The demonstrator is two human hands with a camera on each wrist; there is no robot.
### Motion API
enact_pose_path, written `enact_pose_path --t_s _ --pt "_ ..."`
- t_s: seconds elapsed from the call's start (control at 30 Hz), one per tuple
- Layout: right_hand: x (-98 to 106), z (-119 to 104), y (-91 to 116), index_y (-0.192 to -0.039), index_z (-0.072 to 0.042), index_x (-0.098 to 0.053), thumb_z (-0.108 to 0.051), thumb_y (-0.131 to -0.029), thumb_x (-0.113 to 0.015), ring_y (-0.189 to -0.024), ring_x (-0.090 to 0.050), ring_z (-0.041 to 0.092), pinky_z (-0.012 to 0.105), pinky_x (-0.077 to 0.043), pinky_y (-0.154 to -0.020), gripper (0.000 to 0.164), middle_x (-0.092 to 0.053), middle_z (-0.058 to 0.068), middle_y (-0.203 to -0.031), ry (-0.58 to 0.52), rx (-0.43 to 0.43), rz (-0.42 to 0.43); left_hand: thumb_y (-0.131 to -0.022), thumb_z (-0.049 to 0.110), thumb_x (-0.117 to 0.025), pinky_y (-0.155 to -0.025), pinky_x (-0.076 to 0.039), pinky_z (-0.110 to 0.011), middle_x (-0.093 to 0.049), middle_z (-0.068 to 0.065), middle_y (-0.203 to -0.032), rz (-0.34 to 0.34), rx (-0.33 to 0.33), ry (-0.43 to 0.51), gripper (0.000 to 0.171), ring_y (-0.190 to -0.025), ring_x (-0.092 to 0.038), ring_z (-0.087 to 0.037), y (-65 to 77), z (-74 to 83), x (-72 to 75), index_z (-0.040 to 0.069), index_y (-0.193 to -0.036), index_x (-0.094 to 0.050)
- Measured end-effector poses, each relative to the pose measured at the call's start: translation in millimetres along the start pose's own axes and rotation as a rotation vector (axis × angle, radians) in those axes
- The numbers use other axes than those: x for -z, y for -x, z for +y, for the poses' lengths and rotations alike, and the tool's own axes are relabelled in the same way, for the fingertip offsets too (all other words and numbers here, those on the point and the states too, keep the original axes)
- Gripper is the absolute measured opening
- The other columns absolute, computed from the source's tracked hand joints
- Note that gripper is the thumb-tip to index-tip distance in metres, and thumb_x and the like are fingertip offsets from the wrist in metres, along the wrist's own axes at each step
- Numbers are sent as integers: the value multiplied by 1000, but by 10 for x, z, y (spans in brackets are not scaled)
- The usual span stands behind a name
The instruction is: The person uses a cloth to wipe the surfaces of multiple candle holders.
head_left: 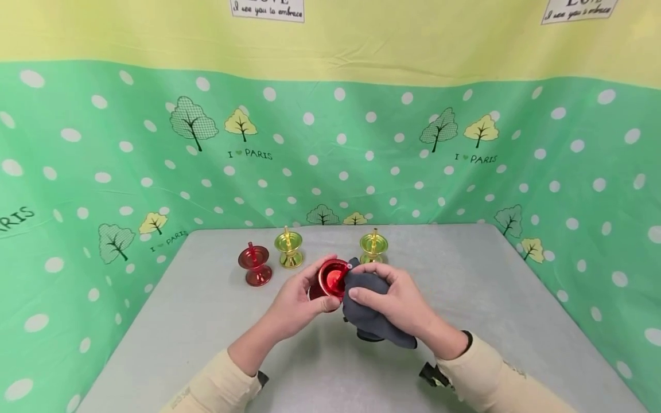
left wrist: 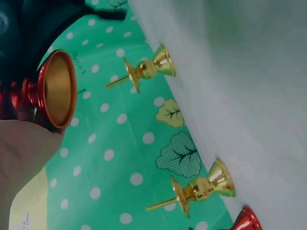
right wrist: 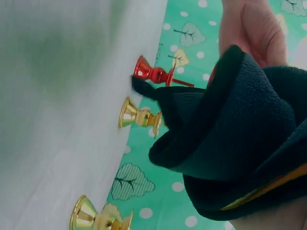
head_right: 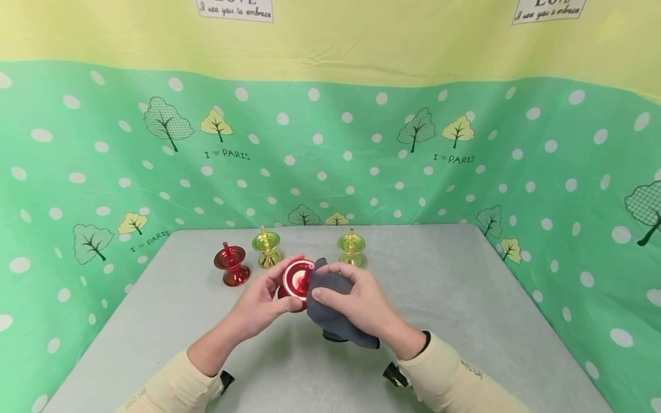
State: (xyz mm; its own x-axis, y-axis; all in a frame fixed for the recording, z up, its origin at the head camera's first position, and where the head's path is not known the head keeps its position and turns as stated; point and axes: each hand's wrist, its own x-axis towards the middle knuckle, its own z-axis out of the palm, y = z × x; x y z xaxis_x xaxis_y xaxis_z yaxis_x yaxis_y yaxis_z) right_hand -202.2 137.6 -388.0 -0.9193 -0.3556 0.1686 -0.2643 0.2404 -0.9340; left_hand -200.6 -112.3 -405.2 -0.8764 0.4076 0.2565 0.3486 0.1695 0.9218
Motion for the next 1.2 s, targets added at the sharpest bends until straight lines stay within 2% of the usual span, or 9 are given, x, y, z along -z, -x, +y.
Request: enact_pose_path --t_s 0.17,0.3,0.47,0.57,0.63,0.7,0.9,1.07,1.2 --pt "32 -24 -8 -117 -21 -76 -21 -92 -84 -91 -75 25 34 -63 -76 26 -78 10 -112 8 34 -36 -94 13 -84 -96 -61 -25 -62 -11 -152 -101 -7 21 81 -124 -67 -18 4 46 62 16 -164 -44" --pt "87 -20 -48 -116 -24 -77 -20 -90 -86 -89 -73 23 34 -63 -75 28 -77 7 -113 67 71 -96 -99 19 -79 -94 -62 -27 -58 -17 -158 -240 -22 50 83 -120 -69 -9 9 61 151 7 -167 -34" --pt "181 -10 -123 -114 -24 -78 -18 -90 -87 -91 -70 18 31 -61 -78 26 -76 2 -110 175 202 -246 -104 34 -72 -87 -63 -29 -62 -22 -152 -454 43 88 86 -105 -74 -8 -7 95 263 5 -169 -23" --pt "231 -16 -176 -115 -22 -77 -17 -92 -85 -93 -69 17 30 -60 -80 25 -76 3 -109 194 254 -312 -105 39 -68 -94 -61 -28 -55 -20 -159 -498 66 91 87 -117 -71 -11 -23 115 280 6 -170 -19" --pt "249 -17 -203 -116 -20 -75 -17 -94 -84 -93 -69 19 31 -60 -80 24 -76 6 -110 180 221 -305 -106 40 -66 -98 -59 -27 -58 -20 -156 -451 64 83 86 -123 -70 -15 -34 116 259 7 -171 -20" --pt "249 -12 -214 -119 -19 -74 -19 -95 -82 -92 -69 21 32 -59 -79 25 -75 10 -112 154 129 -248 -107 37 -65 -103 -59 -31 -59 -18 -155 -338 47 52 80 -132 -67 -21 -47 103 214 8 -170 -24" --pt "163 7 -165 -129 -12 -65 -26 -98 -79 -81 -73 22 33 -61 -71 36 -72 18 -115 -51 -160 -38 -90 23 -87 -119 -48 -55 -65 -8 -151 -4 -28 -221 83 -143 -60 -28 -93 -38 -2 12 -161 -46" --pt "77 -3 -118 -131 -8 -60 -22 -99 -78 -75 -76 19 32 -64 -67 40 -75 15 -110 -192 -223 -13 -78 21 -96 -116 -50 -54 -67 -9 -148 95 -92 -265 95 -137 -64 -26 -93 -78 -111 9 -158 -48" --pt "79 3 -121 -130 -9 -62 -23 -97 -79 -78 -76 19 32 -64 -69 39 -74 16 -114 -187 -214 2 -79 21 -97 -111 -55 -47 -69 -7 -145 91 -78 -200 94 -135 -66 -24 -113 -42 -121 8 -157 -47"
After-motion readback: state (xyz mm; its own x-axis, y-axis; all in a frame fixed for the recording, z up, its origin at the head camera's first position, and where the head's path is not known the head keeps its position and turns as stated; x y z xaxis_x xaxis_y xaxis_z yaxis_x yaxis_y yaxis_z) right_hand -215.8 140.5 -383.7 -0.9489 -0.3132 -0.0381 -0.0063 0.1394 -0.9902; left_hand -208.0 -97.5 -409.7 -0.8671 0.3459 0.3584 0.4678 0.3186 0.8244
